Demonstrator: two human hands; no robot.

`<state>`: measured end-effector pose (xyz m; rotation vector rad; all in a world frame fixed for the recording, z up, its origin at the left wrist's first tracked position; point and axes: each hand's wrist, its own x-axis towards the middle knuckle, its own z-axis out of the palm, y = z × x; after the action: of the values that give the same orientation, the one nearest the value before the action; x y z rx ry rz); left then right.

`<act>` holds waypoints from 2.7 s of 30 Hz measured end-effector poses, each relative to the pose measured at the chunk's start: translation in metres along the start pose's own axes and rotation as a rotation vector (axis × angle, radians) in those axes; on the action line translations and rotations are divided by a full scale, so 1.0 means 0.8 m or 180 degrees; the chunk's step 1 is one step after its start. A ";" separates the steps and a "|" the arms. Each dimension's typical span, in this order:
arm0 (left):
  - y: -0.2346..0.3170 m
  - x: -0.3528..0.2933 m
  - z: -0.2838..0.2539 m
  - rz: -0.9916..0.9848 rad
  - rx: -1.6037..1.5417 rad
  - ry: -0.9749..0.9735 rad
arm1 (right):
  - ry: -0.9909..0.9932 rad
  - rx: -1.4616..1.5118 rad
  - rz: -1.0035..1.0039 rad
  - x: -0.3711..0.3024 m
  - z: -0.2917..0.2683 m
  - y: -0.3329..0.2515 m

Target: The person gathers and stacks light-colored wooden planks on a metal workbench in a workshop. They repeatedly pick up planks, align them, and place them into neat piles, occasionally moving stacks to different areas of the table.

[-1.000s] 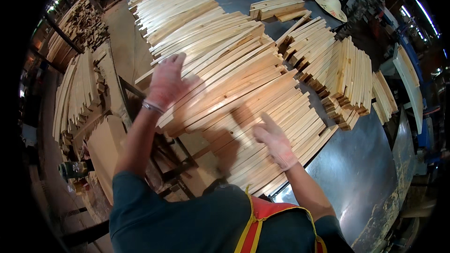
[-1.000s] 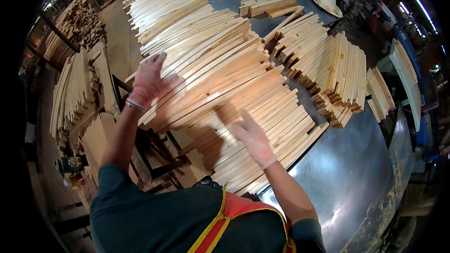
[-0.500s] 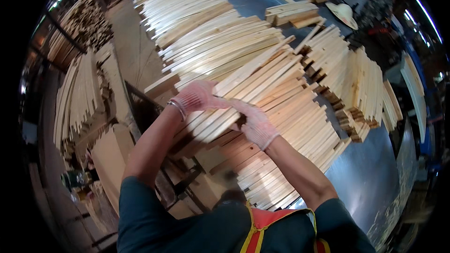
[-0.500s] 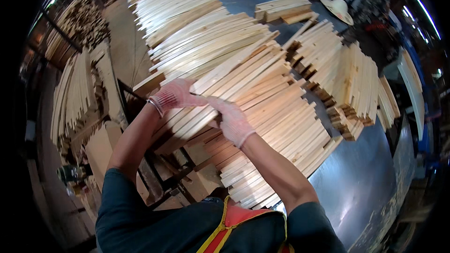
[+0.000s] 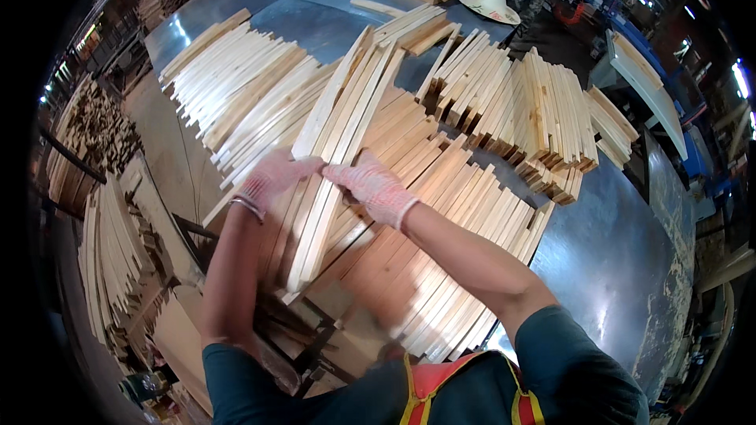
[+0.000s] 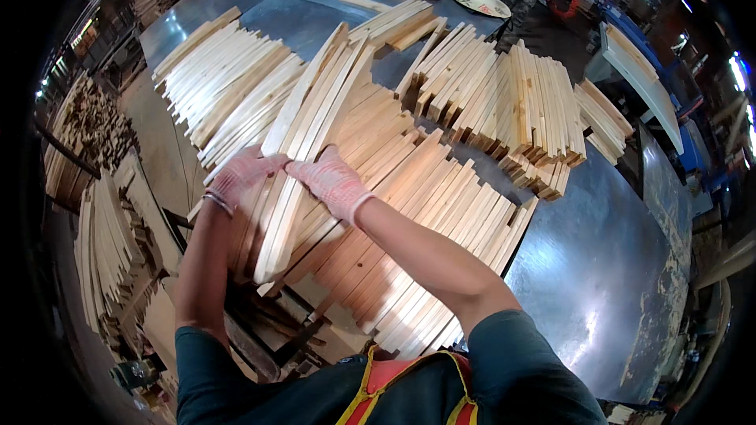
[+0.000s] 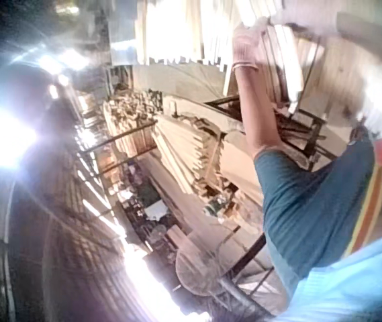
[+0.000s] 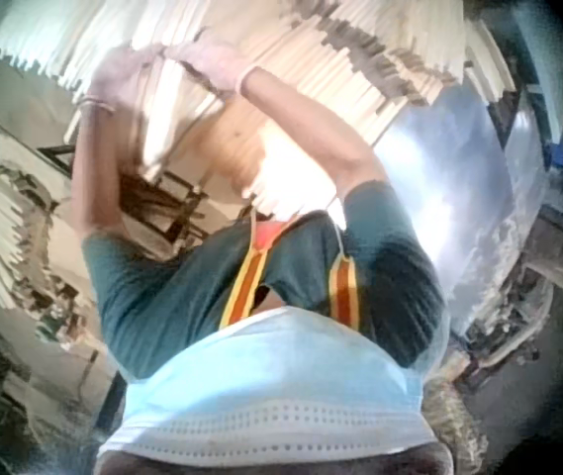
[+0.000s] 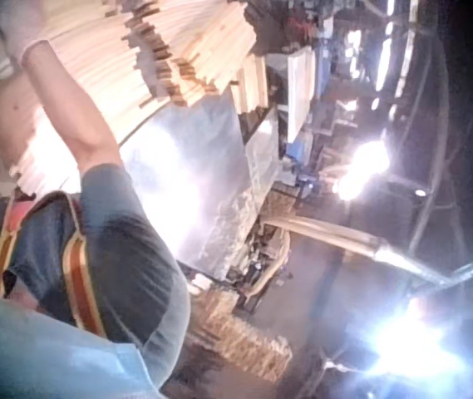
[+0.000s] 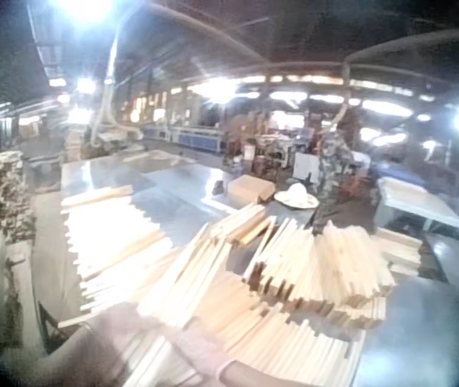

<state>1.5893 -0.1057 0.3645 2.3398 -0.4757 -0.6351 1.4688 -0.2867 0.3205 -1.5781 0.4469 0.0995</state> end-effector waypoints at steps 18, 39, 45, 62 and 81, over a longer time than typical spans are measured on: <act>-0.099 -0.149 0.045 -0.0003 -0.0252 0.0351 | -0.0664 0.0515 0.0137 -0.035 0.026 0.080; -0.103 -0.177 0.039 0.1151 0.1540 0.2175 | 0.0030 0.1527 0.0290 -0.156 -0.075 0.128; -0.138 -0.326 0.202 0.1156 0.0363 0.0742 | 0.2189 -0.0376 0.0311 -0.316 -0.233 0.311; -0.120 -0.298 0.449 -0.2030 -0.4321 -0.0018 | 0.0206 -0.0573 0.1264 -0.372 -0.210 0.400; 0.050 -0.259 0.429 -0.0222 0.0366 -0.0695 | 0.0235 -0.0336 0.1582 -0.446 -0.389 0.352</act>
<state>1.2231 -0.2060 0.2284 2.4153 -0.5426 -0.9245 0.9808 -0.5101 0.1963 -1.5471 0.8980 0.4515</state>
